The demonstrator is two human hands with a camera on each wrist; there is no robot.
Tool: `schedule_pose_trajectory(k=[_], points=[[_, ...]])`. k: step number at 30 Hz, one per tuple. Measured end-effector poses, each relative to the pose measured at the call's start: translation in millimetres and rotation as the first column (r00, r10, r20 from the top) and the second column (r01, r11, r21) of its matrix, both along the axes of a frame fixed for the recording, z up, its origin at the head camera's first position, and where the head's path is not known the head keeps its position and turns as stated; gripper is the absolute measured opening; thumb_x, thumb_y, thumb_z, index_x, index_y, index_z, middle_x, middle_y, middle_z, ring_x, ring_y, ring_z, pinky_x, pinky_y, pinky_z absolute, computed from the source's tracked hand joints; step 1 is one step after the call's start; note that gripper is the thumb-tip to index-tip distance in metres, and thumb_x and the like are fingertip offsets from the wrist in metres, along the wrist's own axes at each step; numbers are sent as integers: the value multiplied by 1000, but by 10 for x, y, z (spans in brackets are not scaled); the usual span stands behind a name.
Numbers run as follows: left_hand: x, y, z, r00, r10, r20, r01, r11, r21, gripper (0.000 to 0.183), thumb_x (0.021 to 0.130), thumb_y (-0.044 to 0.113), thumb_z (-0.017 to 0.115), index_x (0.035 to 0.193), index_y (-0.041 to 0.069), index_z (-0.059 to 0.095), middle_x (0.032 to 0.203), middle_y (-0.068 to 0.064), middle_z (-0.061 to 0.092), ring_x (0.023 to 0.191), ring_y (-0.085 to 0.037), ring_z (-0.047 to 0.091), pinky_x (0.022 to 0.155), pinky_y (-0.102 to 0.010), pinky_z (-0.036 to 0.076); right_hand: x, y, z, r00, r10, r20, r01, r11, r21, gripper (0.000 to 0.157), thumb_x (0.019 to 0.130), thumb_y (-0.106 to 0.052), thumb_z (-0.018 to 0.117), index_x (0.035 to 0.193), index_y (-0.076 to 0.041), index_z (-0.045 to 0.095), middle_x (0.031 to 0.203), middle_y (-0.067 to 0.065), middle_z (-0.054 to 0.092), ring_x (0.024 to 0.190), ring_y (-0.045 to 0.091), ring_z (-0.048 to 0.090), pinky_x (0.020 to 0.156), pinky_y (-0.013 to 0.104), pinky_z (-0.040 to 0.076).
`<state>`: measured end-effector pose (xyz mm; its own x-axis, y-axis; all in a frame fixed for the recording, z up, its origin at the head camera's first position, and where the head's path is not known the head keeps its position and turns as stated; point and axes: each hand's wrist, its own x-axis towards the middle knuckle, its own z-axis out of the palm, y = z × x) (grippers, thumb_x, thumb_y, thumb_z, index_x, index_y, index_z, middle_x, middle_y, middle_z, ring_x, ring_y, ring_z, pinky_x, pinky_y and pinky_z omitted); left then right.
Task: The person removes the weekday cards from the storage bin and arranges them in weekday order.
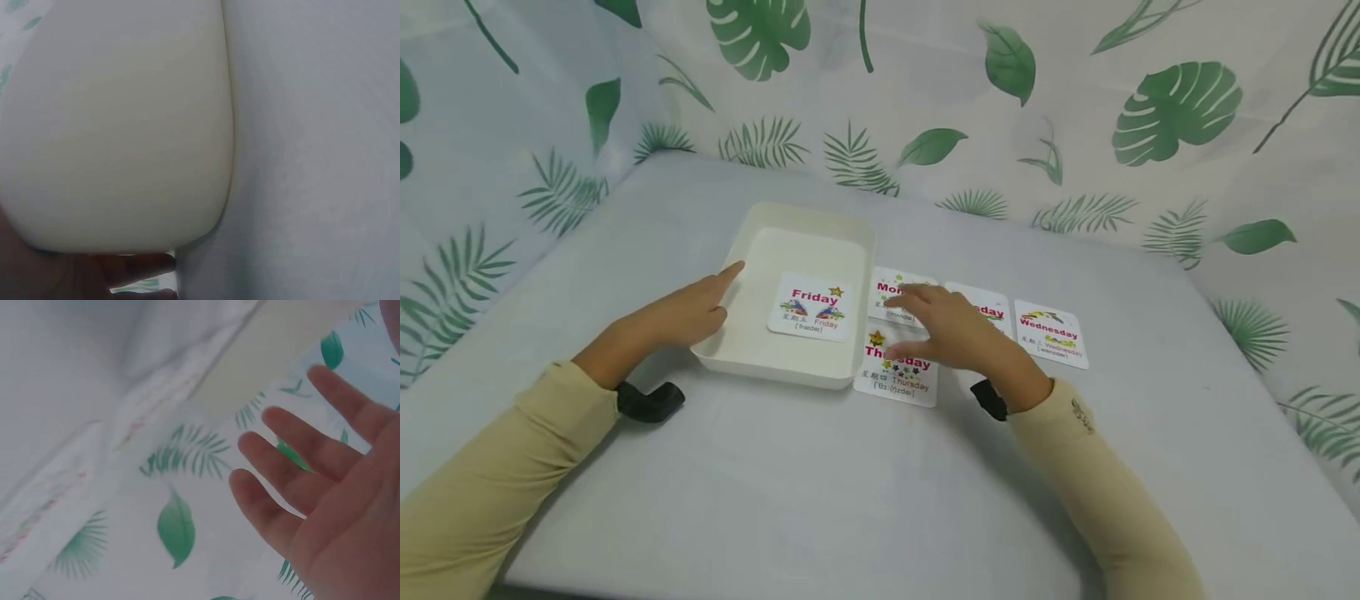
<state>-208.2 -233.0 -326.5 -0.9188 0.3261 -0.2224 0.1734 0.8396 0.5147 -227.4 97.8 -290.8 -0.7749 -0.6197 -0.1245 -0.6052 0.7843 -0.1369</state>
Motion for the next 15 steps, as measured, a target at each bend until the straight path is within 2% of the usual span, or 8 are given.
schedule_pose_trajectory(k=[3, 6, 11, 15], points=[[-1, -3, -14, 1000, 0, -7, 0, 1000, 7, 68, 87, 4, 30, 145, -1, -5, 150, -28, 4, 138, -41, 6, 112, -54, 10, -148, -201, 79, 1000, 3, -17, -4, 999, -46, 71, 78, -50, 64, 137, -18, 41, 147, 10, 30, 135, 31, 29, 110, 50, 23], [-1, -7, -22, 1000, -2, -13, 2, 1000, 7, 68, 87, 4, 30, 145, -1, -5, 150, -28, 4, 138, -41, 6, 112, -54, 10, -272, -430, 117, 1000, 22, 8, -22, 999, -34, 73, 79, -53, 60, 139, -20, 37, 149, 9, 27, 136, 30, 26, 111, 49, 21], [1, -18, -34, 1000, -5, -21, 5, 1000, 7, 67, 88, 4, 29, 145, -1, -5, 150, -27, 4, 138, -40, 6, 112, -53, 10, -431, -769, 84, 995, 37, 87, -37, 999, 3, 78, 78, -56, 59, 142, -21, 31, 150, 6, 24, 138, 27, 21, 113, 47, 18], [-1, -30, -30, 1000, 6, -24, -6, 1000, 5, 67, 87, 4, 29, 145, -1, -4, 150, -27, 5, 139, -40, 7, 113, -52, 10, -522, -980, 10, 990, 48, 131, -57, 996, 65, 88, 74, -62, 59, 145, -22, 24, 151, 5, 22, 139, 25, 20, 113, 47, 17]])
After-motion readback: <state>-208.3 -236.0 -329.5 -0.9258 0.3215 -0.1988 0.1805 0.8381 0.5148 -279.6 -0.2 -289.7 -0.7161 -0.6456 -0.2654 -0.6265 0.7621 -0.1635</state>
